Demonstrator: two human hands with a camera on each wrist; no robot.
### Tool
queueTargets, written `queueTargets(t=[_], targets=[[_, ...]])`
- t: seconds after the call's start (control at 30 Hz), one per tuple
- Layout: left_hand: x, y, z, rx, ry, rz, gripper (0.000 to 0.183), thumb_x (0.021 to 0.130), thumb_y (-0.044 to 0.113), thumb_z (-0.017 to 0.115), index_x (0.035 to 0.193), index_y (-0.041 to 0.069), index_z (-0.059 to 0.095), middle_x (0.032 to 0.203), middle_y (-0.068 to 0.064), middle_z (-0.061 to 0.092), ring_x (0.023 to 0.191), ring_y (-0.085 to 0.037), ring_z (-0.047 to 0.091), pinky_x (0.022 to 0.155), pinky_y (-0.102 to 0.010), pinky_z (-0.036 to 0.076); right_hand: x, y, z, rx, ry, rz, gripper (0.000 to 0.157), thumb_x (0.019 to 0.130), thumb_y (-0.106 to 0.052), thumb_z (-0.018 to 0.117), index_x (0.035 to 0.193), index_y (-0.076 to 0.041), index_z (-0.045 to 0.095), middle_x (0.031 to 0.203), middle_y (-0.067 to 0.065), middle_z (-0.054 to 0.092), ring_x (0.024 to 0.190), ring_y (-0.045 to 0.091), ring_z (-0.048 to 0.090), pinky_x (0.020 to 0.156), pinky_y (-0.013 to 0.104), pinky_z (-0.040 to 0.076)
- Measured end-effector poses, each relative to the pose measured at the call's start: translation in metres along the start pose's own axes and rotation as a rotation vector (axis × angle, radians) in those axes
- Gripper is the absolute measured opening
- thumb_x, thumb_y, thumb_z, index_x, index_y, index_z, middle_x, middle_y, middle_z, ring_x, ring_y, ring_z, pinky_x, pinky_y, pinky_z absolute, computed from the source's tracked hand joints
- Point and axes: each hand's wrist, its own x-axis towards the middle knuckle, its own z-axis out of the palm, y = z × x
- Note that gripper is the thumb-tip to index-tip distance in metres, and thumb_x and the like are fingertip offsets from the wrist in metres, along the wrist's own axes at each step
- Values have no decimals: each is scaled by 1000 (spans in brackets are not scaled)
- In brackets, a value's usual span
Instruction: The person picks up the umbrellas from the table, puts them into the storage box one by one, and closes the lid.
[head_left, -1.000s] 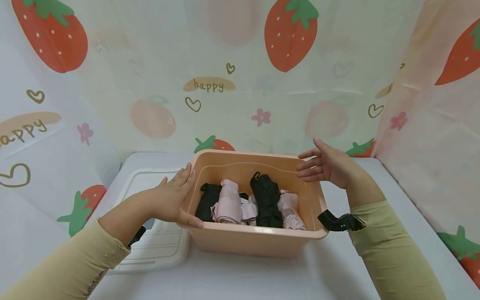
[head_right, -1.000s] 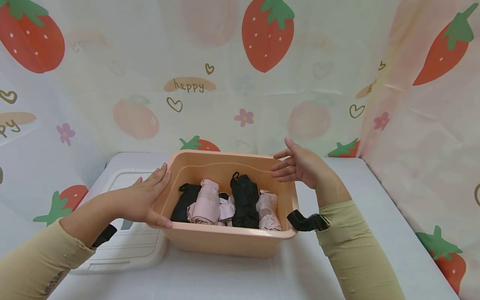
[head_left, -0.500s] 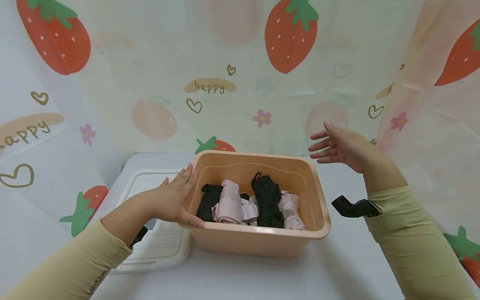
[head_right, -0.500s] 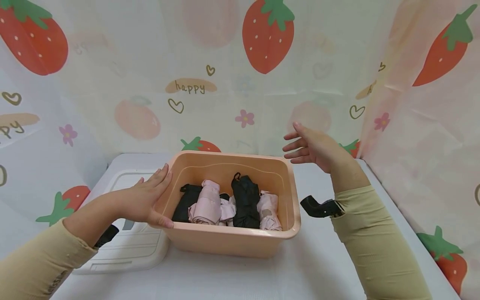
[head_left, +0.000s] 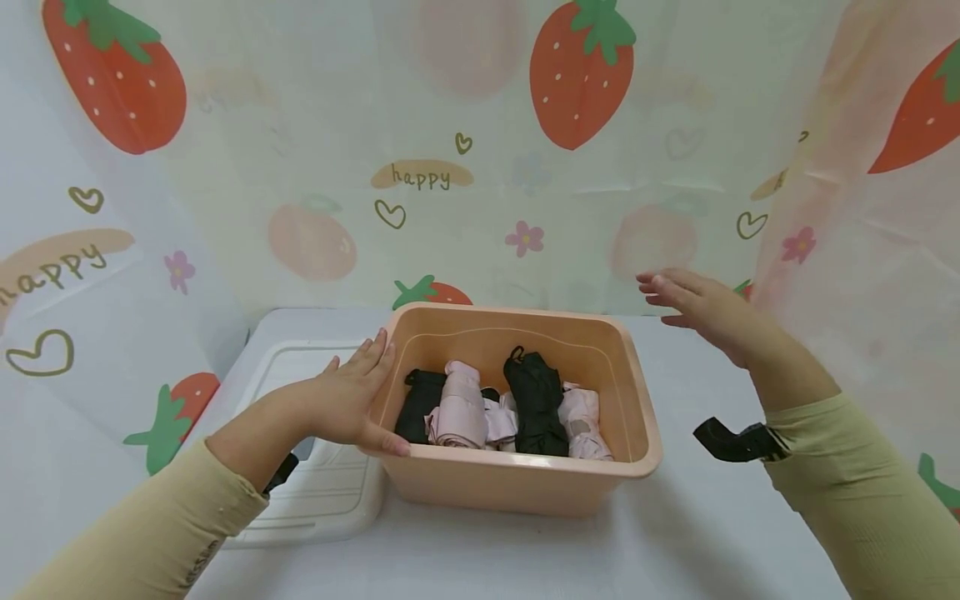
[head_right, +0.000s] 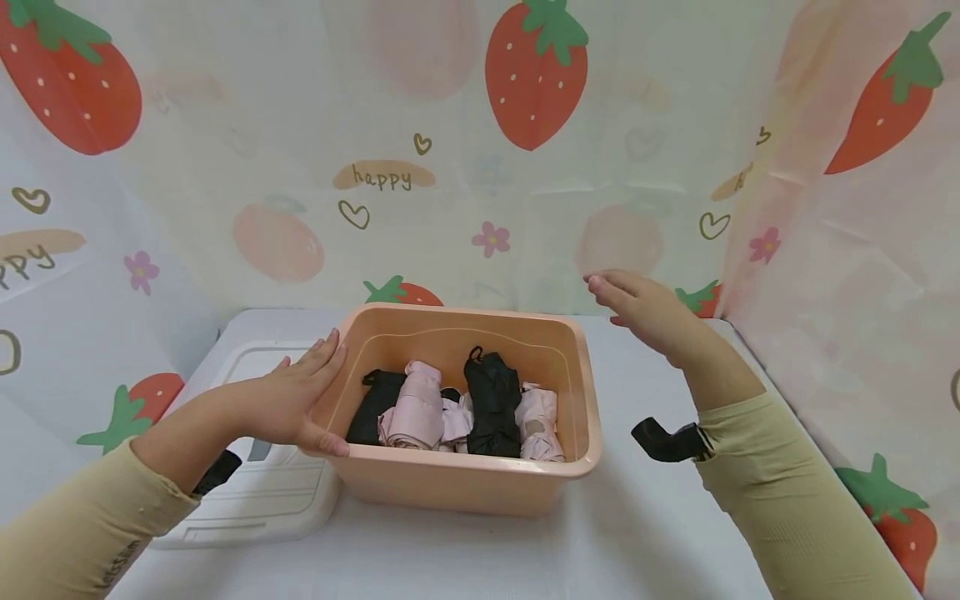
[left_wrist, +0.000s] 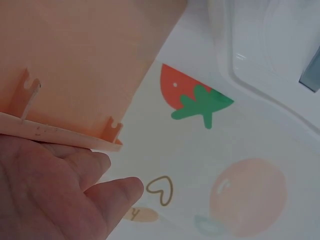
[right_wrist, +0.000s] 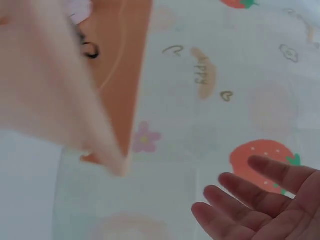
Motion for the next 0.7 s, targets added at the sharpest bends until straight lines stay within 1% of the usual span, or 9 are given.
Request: queueTargets(t=[0.1, 0.17, 0.23, 0.37, 0.47, 0.6, 0.7], targets=[[-1, 0, 0, 5, 0, 1, 133, 59, 80, 57, 145, -2, -3, 150, -19, -14, 138, -36, -8, 104, -62, 4, -8, 11, 6, -145, 4, -35, 58, 98, -36, 39, 144, -5, 23, 147, 19, 23, 133, 39, 22, 101, 59, 24], [-1, 1, 0, 5, 0, 2, 133, 59, 80, 57, 145, -2, -3, 150, -19, -14, 138, -36, -8, 104, -62, 4, -13, 19, 12, -220, 10, -62, 62, 96, -34, 45, 146, -9, 19, 148, 18, 18, 134, 38, 17, 100, 62, 22], [0, 1, 0, 4, 2, 0, 133, 58, 80, 57, 145, -2, -3, 150, -19, -14, 138, -36, -8, 104, -62, 4, -18, 28, 19, -291, 21, -79, 71, 93, -35, 51, 148, -12, 13, 150, 17, 12, 136, 38, 11, 101, 63, 18], [1, 1, 0, 6, 5, -5, 134, 57, 81, 57, 145, 0, -3, 151, -18, -14, 138, -36, -8, 104, -62, 4, -27, 44, 36, -375, 19, -125, 89, 86, -36, 62, 148, -12, 2, 153, 13, 0, 138, 36, 1, 102, 64, 12], [1, 0, 1, 13, 9, -4, 134, 57, 81, 57, 145, -1, -3, 150, -18, -13, 138, -36, -8, 104, -62, 5, -33, 50, 46, -397, -3, -140, 97, 83, -38, 66, 148, -12, -3, 153, 10, -6, 139, 32, -6, 103, 63, 9], [1, -1, 1, 17, 15, -1, 133, 58, 81, 57, 145, -2, -2, 150, -20, -12, 138, -37, -7, 103, -63, 5, -37, 55, 57, -448, -35, -137, 104, 79, -44, 68, 147, -10, -3, 153, 8, -8, 138, 27, -13, 105, 60, 6], [1, -1, 1, 12, 16, 0, 133, 58, 80, 57, 145, -2, -2, 150, -19, -12, 138, -37, -7, 103, -63, 5, -39, 57, 62, -496, -41, -139, 108, 76, -48, 69, 147, -4, -1, 153, 12, -6, 138, 29, -13, 105, 60, 5]])
